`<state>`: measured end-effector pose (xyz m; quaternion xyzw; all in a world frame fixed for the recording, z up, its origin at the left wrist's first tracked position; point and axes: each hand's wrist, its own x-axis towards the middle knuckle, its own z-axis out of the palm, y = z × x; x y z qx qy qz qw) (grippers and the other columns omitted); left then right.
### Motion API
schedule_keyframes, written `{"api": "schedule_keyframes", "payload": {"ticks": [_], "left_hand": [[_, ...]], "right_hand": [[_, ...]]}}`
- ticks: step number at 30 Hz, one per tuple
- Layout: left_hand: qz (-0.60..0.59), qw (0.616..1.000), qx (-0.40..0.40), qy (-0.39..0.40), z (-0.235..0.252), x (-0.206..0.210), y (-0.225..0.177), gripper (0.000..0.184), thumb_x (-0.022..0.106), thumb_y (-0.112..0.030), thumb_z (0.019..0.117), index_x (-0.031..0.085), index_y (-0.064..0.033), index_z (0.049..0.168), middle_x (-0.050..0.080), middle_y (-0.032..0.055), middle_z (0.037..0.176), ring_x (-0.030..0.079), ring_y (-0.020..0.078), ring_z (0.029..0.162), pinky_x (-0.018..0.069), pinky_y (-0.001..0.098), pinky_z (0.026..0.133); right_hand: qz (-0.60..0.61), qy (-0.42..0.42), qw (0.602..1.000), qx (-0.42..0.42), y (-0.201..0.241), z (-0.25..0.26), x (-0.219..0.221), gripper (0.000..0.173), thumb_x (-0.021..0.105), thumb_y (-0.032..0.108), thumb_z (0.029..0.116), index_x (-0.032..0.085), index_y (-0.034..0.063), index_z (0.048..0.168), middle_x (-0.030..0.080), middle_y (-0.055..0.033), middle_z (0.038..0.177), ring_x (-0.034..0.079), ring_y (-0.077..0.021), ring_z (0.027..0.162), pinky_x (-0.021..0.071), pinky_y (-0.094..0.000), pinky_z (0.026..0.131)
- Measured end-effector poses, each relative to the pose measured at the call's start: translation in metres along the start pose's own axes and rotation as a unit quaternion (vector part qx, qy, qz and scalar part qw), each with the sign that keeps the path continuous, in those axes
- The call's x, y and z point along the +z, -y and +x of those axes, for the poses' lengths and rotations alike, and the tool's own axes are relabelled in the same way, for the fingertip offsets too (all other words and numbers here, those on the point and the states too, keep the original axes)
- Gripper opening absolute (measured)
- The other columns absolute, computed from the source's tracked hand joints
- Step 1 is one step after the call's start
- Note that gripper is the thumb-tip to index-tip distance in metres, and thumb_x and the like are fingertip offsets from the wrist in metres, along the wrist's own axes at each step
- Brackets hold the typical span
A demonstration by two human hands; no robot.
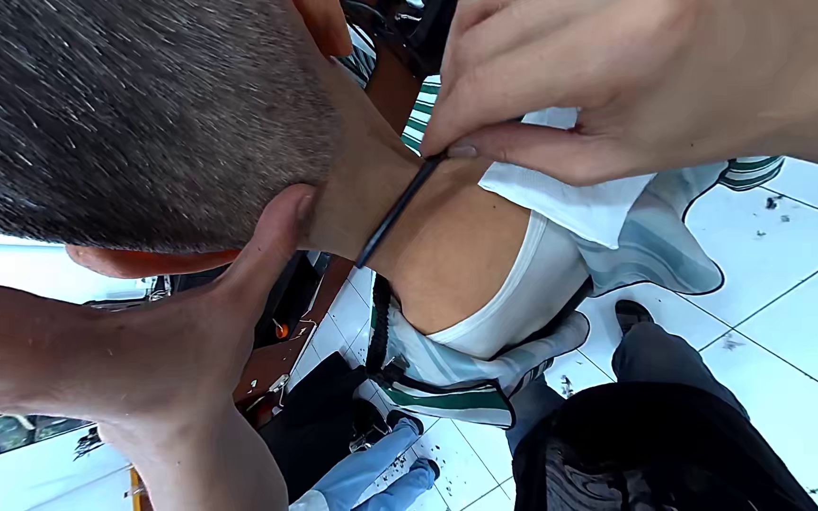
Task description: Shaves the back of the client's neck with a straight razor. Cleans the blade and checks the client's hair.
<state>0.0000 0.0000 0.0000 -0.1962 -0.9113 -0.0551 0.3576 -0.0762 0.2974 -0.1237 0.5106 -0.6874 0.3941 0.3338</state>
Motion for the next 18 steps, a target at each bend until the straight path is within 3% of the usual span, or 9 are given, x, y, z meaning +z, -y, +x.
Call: {"api": "schedule_keyframes", "payload": {"ticks": [3,5,7,9,14,18], "left_hand": [[0.003,1.000,0.024,0.005,0.001,-0.001,-0.002,0.070,0.092,-0.037,0.0754,0.059,0.0022,0.123,0.067,0.0125,0.115,0.068,0.0179,0.111,0.0573,0.0413,0.095],[0.036,0.999,0.026,0.005,0.001,-0.003,-0.005,0.082,0.091,-0.043,0.0750,0.055,0.0065,0.129,0.065,0.0179,0.120,0.065,0.0209,0.115,0.0548,0.0426,0.098],[0.074,0.997,0.009,0.010,0.003,-0.004,-0.009,0.094,0.090,-0.051,0.0736,0.050,0.0098,0.134,0.063,0.0225,0.124,0.064,0.0245,0.118,0.0530,0.0449,0.100],[0.103,0.994,-0.003,0.022,0.005,-0.004,-0.011,0.101,0.088,-0.057,0.0725,0.048,0.0096,0.137,0.061,0.0246,0.127,0.062,0.0276,0.121,0.0505,0.0469,0.103],[0.130,0.991,0.014,0.033,0.005,-0.006,-0.013,0.104,0.086,-0.058,0.0747,0.045,0.0110,0.140,0.059,0.0284,0.131,0.059,0.0320,0.125,0.0475,0.0500,0.106],[0.136,0.990,0.018,0.028,0.004,-0.007,-0.017,0.102,0.087,-0.057,0.0750,0.045,0.0109,0.140,0.059,0.0277,0.130,0.059,0.0290,0.125,0.0476,0.0481,0.107]], "right_hand": [[0.022,0.011,1.000,-0.005,-0.003,-0.004,0.000,0.023,0.056,0.016,0.1009,0.077,0.0071,0.105,0.073,-0.0029,0.095,0.065,-0.0134,0.098,0.0516,-0.0293,0.087],[0.077,-0.014,0.996,0.043,-0.004,0.001,0.000,0.022,0.058,0.014,0.0980,0.078,0.0061,0.102,0.073,-0.0018,0.096,0.066,-0.0088,0.098,0.0522,-0.0253,0.087],[0.118,-0.043,0.983,0.138,-0.002,0.008,0.000,0.021,0.061,0.021,0.0968,0.080,0.0125,0.102,0.074,0.0058,0.097,0.066,0.0005,0.099,0.0524,-0.0174,0.085],[0.159,-0.065,0.970,0.171,-0.006,0.013,0.002,0.018,0.062,0.021,0.0964,0.078,0.0129,0.100,0.073,0.0086,0.094,0.066,0.0038,0.093,0.0536,-0.0135,0.080],[0.183,-0.067,0.970,0.144,-0.019,0.019,0.009,0.021,0.062,0.021,0.0963,0.080,0.0121,0.102,0.073,0.0074,0.092,0.066,0.0024,0.091,0.0531,-0.0145,0.078],[0.161,-0.057,0.981,0.095,-0.025,0.025,0.010,0.020,0.061,0.018,0.0969,0.079,0.0109,0.100,0.071,0.0062,0.092,0.064,0.0026,0.091,0.0509,-0.0143,0.076]]}}
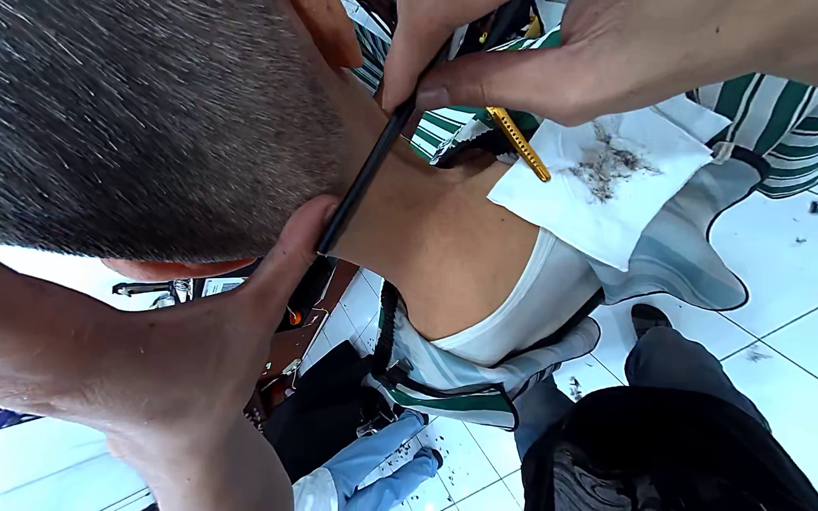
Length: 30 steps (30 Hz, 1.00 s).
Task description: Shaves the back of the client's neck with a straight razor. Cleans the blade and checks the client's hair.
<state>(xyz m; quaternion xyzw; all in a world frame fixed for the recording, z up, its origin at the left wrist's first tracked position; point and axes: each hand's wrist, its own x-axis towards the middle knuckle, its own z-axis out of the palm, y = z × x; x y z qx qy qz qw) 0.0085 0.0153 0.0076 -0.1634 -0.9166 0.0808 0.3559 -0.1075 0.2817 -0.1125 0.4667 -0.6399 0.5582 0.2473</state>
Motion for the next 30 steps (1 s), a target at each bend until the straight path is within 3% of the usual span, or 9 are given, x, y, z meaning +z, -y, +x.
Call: {"api": "schedule_keyframes", "payload": {"ticks": [6,14,18,23,27,30], "left_hand": [[-0.013,1.000,-0.009,0.002,0.002,0.000,-0.001,0.102,0.089,-0.054,0.0732,0.046,0.0115,0.138,0.061,0.0256,0.127,0.061,0.0265,0.122,0.0493,0.0468,0.104],[-0.069,0.996,-0.052,0.006,0.003,0.001,-0.008,0.089,0.094,-0.047,0.0689,0.055,0.0060,0.129,0.067,0.0153,0.118,0.068,0.0196,0.112,0.0570,0.0423,0.097],[-0.033,0.999,-0.040,-0.001,0.001,0.001,-0.009,0.090,0.092,-0.050,0.0716,0.054,0.0071,0.131,0.066,0.0189,0.120,0.066,0.0221,0.115,0.0540,0.0446,0.099],[-0.046,0.998,-0.049,0.002,0.001,0.002,-0.009,0.090,0.092,-0.050,0.0709,0.054,0.0057,0.130,0.067,0.0158,0.119,0.066,0.0185,0.114,0.0550,0.0419,0.098],[-0.047,0.998,-0.031,-0.001,0.000,0.003,-0.009,0.095,0.092,-0.050,0.0717,0.051,0.0089,0.134,0.064,0.0205,0.124,0.064,0.0219,0.119,0.0525,0.0440,0.103],[-0.106,0.994,-0.035,-0.002,-0.005,-0.005,-0.014,0.071,0.092,-0.037,0.0745,0.060,0.0055,0.121,0.070,0.0107,0.113,0.068,0.0133,0.109,0.0568,0.0365,0.096]], "right_hand": [[0.014,0.022,0.999,-0.029,-0.007,0.005,0.001,0.020,0.060,0.016,0.0953,0.078,0.0089,0.099,0.069,0.0047,0.087,0.061,0.0022,0.084,0.0472,-0.0142,0.070],[-0.023,0.055,0.998,-0.007,-0.010,-0.008,-0.004,0.024,0.061,0.022,0.0966,0.080,0.0119,0.103,0.072,0.0013,0.098,0.066,-0.0046,0.097,0.0528,-0.0206,0.081],[0.031,0.016,0.999,0.019,-0.013,-0.005,0.002,0.018,0.064,0.023,0.0953,0.080,0.0158,0.100,0.073,0.0084,0.091,0.065,0.0025,0.090,0.0507,-0.0154,0.075],[-0.015,0.058,0.998,-0.031,-0.012,-0.011,-0.005,0.023,0.060,0.019,0.0960,0.080,0.0094,0.101,0.073,-0.0006,0.096,0.065,-0.0053,0.095,0.0523,-0.0199,0.080],[-0.020,0.076,0.993,-0.088,-0.004,-0.021,-0.018,0.021,0.058,0.011,0.0948,0.078,0.0057,0.099,0.072,-0.0012,0.093,0.063,-0.0091,0.096,0.0490,-0.0261,0.088],[-0.057,0.048,0.997,-0.025,0.016,-0.047,-0.041,0.025,0.054,0.017,0.0990,0.076,0.0086,0.107,0.070,0.0007,0.097,0.063,-0.0061,0.097,0.0519,-0.0252,0.084]]}}
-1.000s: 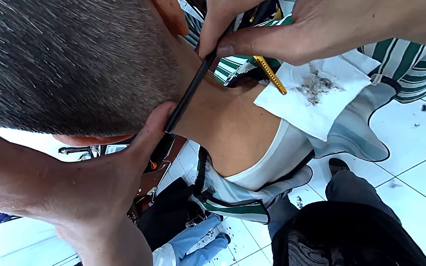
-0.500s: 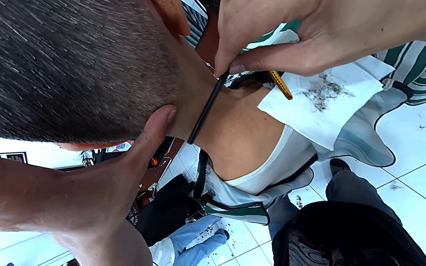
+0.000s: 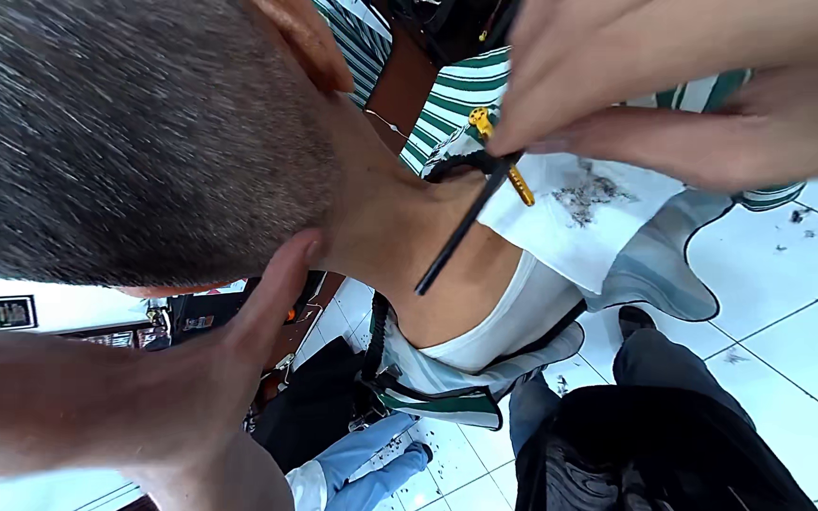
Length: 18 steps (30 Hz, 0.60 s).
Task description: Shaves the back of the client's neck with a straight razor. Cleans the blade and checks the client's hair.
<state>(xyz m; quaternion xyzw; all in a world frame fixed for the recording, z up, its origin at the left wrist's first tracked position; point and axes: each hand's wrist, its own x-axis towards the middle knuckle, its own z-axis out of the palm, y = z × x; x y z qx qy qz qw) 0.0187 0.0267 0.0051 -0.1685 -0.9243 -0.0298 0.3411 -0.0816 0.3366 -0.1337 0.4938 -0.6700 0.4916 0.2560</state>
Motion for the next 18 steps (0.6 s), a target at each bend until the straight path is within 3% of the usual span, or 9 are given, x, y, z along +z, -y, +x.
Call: {"api": "schedule_keyframes", "payload": {"ticks": [2,3,5,7,9,12,15,18], "left_hand": [[-0.039,0.999,0.009,-0.037,-0.018,-0.014,-0.001,0.054,0.086,-0.027,0.0835,0.061,0.0046,0.119,0.071,0.0065,0.107,0.069,0.0100,0.101,0.0575,0.0346,0.091],[-0.039,0.997,0.003,-0.068,-0.033,-0.022,-0.003,0.053,0.082,-0.027,0.0880,0.058,0.0008,0.127,0.070,0.0017,0.111,0.066,0.0048,0.103,0.0549,0.0305,0.093],[-0.038,0.993,-0.011,-0.107,-0.064,-0.035,-0.006,0.072,0.074,-0.027,0.0941,0.039,-0.0058,0.153,0.055,0.0036,0.141,0.054,0.0063,0.126,0.0437,0.0328,0.109],[-0.028,0.994,-0.010,-0.102,-0.095,-0.044,-0.002,0.075,0.069,-0.029,0.0971,0.032,-0.0152,0.161,0.034,0.0086,0.163,0.037,0.0177,0.148,0.0304,0.0441,0.122],[-0.040,0.997,-0.030,-0.066,-0.118,-0.046,-0.010,0.070,0.065,-0.035,0.0976,0.035,-0.0243,0.160,0.025,0.0077,0.169,0.022,0.0253,0.156,0.0214,0.0539,0.125],[-0.080,0.993,-0.079,-0.042,-0.151,-0.038,-0.027,0.063,0.064,-0.038,0.0981,0.040,-0.0327,0.156,0.032,-0.0029,0.166,0.021,0.0240,0.156,0.0231,0.0503,0.125],[-0.105,0.988,-0.095,-0.059,-0.173,-0.036,-0.031,0.058,0.061,-0.033,0.0996,0.043,-0.0269,0.154,0.037,-0.0001,0.163,0.025,0.0254,0.155,0.0268,0.0490,0.124],[-0.130,0.983,-0.101,-0.075,-0.183,-0.029,-0.024,0.053,0.060,-0.028,0.1003,0.048,-0.0234,0.152,0.039,0.0028,0.163,0.027,0.0261,0.154,0.0291,0.0484,0.124]], "right_hand": [[-0.043,-0.051,0.996,0.056,0.019,-0.041,-0.013,0.025,0.054,0.015,0.1045,0.071,0.0086,0.122,0.071,-0.0051,0.109,0.064,-0.0122,0.106,0.0537,-0.0316,0.091],[-0.080,-0.085,0.988,0.098,0.034,-0.063,-0.014,0.026,0.054,0.014,0.1052,0.069,0.0071,0.126,0.070,-0.0094,0.114,0.065,-0.0169,0.110,0.0537,-0.0353,0.095],[-0.175,-0.132,0.962,0.163,0.057,-0.107,-0.010,0.029,0.053,0.012,0.1050,0.064,0.0059,0.130,0.069,-0.0146,0.125,0.063,-0.0268,0.121,0.0501,-0.0439,0.104],[-0.255,-0.169,0.935,0.178,0.065,-0.139,0.002,0.029,0.055,0.008,0.1020,0.065,0.0041,0.129,0.068,-0.0170,0.127,0.060,-0.0358,0.126,0.0466,-0.0523,0.107],[-0.301,-0.190,0.920,0.166,0.067,-0.143,0.015,0.023,0.058,0.005,0.1002,0.065,0.0011,0.122,0.068,-0.0172,0.122,0.060,-0.0345,0.124,0.0463,-0.0501,0.108],[-0.316,-0.211,0.915,0.135,0.054,-0.144,0.033,0.017,0.059,0.003,0.1002,0.064,0.0016,0.117,0.070,-0.0154,0.116,0.063,-0.0307,0.119,0.0427,-0.0522,0.111],[-0.314,-0.224,0.915,0.123,0.045,-0.150,0.051,0.017,0.059,0.000,0.0995,0.066,0.0025,0.116,0.072,-0.0150,0.114,0.064,-0.0292,0.118,0.0341,-0.0549,0.117],[-0.322,-0.221,0.912,0.127,0.050,-0.159,0.060,0.018,0.060,-0.001,0.0988,0.069,0.0012,0.114,0.074,-0.0154,0.111,0.065,-0.0310,0.116,0.0345,-0.0577,0.116]]}}
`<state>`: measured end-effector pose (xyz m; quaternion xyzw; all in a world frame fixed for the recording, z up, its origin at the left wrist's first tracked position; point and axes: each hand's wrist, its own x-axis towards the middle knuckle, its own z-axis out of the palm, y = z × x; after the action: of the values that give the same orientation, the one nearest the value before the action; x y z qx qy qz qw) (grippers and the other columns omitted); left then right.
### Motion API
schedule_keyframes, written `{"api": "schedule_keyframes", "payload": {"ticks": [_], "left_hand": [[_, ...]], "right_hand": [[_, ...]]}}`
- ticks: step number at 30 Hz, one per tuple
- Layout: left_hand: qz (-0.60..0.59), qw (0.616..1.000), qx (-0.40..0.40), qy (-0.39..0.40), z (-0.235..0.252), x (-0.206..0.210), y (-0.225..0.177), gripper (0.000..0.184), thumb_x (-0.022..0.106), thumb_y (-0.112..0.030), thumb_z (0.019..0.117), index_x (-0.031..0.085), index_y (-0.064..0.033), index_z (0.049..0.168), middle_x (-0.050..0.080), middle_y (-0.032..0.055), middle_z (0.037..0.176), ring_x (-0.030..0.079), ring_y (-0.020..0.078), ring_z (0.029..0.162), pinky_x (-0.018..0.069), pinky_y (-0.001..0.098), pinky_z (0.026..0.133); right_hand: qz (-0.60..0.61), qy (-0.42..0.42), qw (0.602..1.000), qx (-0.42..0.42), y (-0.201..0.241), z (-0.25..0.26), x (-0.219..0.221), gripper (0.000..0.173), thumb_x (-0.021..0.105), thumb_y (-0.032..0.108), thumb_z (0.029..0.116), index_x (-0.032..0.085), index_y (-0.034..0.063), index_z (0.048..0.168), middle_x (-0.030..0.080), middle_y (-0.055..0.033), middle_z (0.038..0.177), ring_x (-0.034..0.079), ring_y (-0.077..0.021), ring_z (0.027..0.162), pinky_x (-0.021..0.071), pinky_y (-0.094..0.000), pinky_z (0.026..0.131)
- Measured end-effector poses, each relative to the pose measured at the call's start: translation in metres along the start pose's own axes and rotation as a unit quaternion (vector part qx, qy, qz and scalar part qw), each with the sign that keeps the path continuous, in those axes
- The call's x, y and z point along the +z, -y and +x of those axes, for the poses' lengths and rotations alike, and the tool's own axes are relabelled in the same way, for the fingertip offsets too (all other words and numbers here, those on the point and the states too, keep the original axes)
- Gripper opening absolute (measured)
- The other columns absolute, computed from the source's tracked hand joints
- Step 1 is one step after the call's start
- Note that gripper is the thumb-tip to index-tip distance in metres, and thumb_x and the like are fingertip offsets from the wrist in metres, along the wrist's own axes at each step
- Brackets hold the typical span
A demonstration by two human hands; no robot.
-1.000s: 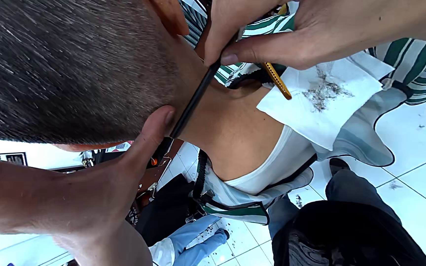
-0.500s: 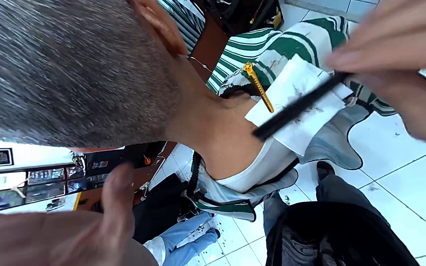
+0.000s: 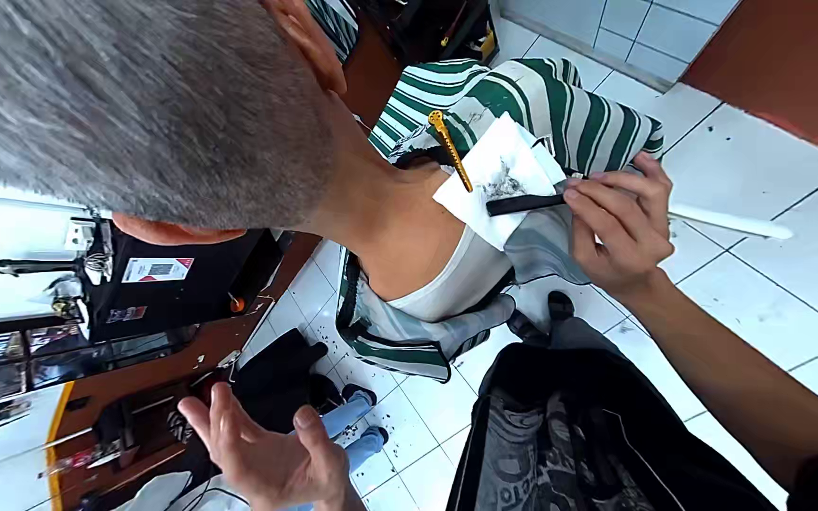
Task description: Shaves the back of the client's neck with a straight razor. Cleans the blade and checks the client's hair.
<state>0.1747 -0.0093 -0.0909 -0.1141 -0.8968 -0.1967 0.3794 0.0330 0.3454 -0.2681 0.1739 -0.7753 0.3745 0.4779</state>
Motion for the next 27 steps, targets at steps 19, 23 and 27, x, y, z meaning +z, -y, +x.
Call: {"api": "schedule_keyframes", "payload": {"ticks": [19,23,27], "left_hand": [[-0.522,0.829,-0.183,0.080,-0.002,0.160,-0.154,0.050,0.050,-0.046,0.1046,0.065,-0.0085,0.133,0.064,0.0121,0.137,0.053,0.0271,0.136,0.0452,0.0426,0.113],[-0.435,0.880,-0.191,0.013,0.010,0.178,-0.182,0.040,0.050,-0.038,0.1074,0.070,-0.0059,0.122,0.070,0.0118,0.127,0.058,0.0260,0.132,0.0444,0.0423,0.115],[-0.345,0.911,-0.223,-0.036,0.010,0.186,-0.191,0.038,0.045,-0.033,0.1096,0.071,-0.0070,0.121,0.069,0.0098,0.130,0.060,0.0198,0.129,0.0481,0.0394,0.111]], "right_hand": [[0.491,0.557,0.659,0.117,0.037,0.119,-0.091,0.030,0.039,0.023,0.1126,0.059,0.0026,0.122,0.064,-0.0043,0.077,0.060,-0.0045,0.066,0.0512,-0.0169,0.063],[0.422,0.604,0.676,-0.007,0.002,0.144,-0.075,0.034,0.036,0.029,0.1128,0.061,0.0065,0.112,0.056,-0.0024,0.064,0.057,-0.0137,0.054,0.0467,-0.0305,0.050],[0.421,0.630,0.652,-0.025,-0.011,0.170,-0.055,0.036,0.037,0.027,0.1126,0.064,0.0045,0.115,0.052,-0.0021,0.063,0.050,-0.0114,0.053,0.0427,-0.0280,0.051]]}}
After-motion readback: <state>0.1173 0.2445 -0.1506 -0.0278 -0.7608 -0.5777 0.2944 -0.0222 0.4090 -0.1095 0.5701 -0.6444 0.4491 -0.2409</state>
